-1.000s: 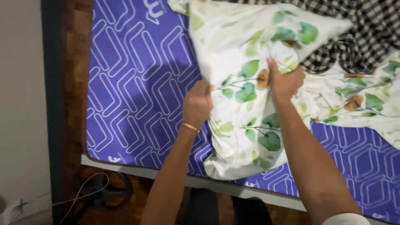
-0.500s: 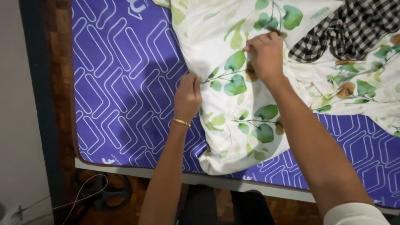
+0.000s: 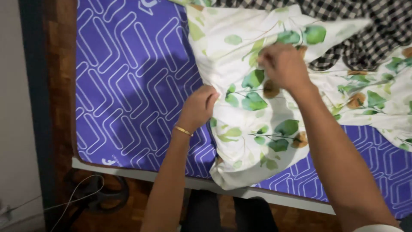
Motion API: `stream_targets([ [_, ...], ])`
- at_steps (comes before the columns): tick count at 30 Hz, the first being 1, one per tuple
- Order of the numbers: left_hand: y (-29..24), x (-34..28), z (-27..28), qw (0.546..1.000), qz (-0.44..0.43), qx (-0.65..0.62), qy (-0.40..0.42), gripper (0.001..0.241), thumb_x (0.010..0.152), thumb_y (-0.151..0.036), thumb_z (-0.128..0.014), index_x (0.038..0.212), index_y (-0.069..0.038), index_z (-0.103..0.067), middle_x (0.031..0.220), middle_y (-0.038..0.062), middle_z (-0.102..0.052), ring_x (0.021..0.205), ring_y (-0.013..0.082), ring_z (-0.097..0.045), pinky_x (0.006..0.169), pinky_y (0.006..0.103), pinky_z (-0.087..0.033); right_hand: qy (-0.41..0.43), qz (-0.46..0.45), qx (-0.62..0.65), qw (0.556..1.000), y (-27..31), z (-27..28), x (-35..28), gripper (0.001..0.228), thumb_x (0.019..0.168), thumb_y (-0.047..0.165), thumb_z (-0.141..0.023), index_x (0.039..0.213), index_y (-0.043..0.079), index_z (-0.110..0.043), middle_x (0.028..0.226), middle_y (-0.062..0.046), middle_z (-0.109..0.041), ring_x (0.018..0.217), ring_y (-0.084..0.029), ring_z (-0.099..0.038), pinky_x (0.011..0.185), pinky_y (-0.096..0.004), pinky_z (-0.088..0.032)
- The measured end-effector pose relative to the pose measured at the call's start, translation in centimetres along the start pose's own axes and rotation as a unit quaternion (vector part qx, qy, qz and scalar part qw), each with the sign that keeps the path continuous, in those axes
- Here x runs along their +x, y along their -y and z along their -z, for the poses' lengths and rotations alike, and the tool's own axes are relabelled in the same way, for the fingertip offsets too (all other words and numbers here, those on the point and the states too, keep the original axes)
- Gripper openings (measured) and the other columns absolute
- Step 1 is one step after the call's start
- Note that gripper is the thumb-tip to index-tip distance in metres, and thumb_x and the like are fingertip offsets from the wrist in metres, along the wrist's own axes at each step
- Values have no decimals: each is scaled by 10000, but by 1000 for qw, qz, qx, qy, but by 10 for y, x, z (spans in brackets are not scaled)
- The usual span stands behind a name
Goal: Fold and roll linens on a bed.
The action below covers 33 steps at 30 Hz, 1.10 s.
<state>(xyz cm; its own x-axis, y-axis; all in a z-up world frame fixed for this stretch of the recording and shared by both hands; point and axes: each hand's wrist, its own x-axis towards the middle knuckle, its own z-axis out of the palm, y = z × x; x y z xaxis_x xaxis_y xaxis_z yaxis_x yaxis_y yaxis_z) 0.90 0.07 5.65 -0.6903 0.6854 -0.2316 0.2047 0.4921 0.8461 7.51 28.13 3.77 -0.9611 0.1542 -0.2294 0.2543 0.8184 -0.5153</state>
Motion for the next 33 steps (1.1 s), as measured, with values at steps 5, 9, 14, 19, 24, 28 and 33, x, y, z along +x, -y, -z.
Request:
stream_targets([
  [5, 29, 2, 15, 999, 39, 18, -16, 149, 971, -174, -622, 932, -37, -666, 833, 58, -669, 656, 216, -584, 641, 335, -491, -170, 67, -8, 983, -8, -2, 27, 96, 951, -7, -796, 1030, -23, -744, 982, -143, -642, 813, -302, -556, 756, -405, -470],
  [9, 57, 26, 0, 982, 131, -14, -139, 188, 994, -202, -573, 1032, -52, -681, 804, 44, -698, 610, 183, -598, 576, 323, -482, -189, 164, -62, 966, -28, 10, 53, 282, 862, -66, -770, 1144, -79, -770, 1179, -214, -702, 969, -425, -628, 827, -472, -501],
  [14, 74, 56, -15, 962, 235, -79, -115, 285, 957, -331, -645, 966, -50, -692, 809, 26, -697, 691, 146, -613, 672, 282, -523, -35, 189, -56, 980, -55, -12, 74, 416, 970, 159, -764, 1302, -86, -704, 1260, -195, -716, 1065, -391, -630, 972, -448, -440],
  [19, 87, 70, -21, 958, 255, -97, -91, 251, 975, -286, -599, 968, -51, -687, 803, 31, -686, 699, 164, -596, 687, 305, -515, 72, 74, -82, 991, -79, -25, 88, 624, 1049, 564, -659, 1398, 48, -700, 1319, -195, -688, 1203, -398, -571, 1061, -539, -285],
  [24, 90, 79, -18, 917, 346, -180, -83, 580, 935, -481, -568, 1333, -66, -639, 1242, 64, -723, 1062, 149, -686, 953, 268, -549, 75, 36, 108, 991, -98, -7, 78, 227, 1099, 195, -713, 1178, -17, -733, 1133, -167, -707, 863, -347, -619, 804, -442, -504],
  [28, 108, 84, -44, 921, 267, -255, -127, 191, 922, -168, -710, 1031, -27, -778, 873, 36, -752, 750, 112, -647, 713, 226, -548, 133, -63, 96, 984, -76, 24, 70, 340, 1032, 279, -766, 1267, 38, -711, 1090, -150, -729, 878, -315, -674, 809, -439, -533],
  [33, 68, 97, -65, 950, 167, -135, -227, 84, 871, -8, -629, 892, -78, -671, 807, 26, -707, 684, 141, -649, 669, 266, -557, 166, -19, -6, 986, -77, 36, 64, 622, 994, 574, -736, 1205, -10, -766, 1083, -198, -740, 798, -389, -672, 795, -475, -514],
])
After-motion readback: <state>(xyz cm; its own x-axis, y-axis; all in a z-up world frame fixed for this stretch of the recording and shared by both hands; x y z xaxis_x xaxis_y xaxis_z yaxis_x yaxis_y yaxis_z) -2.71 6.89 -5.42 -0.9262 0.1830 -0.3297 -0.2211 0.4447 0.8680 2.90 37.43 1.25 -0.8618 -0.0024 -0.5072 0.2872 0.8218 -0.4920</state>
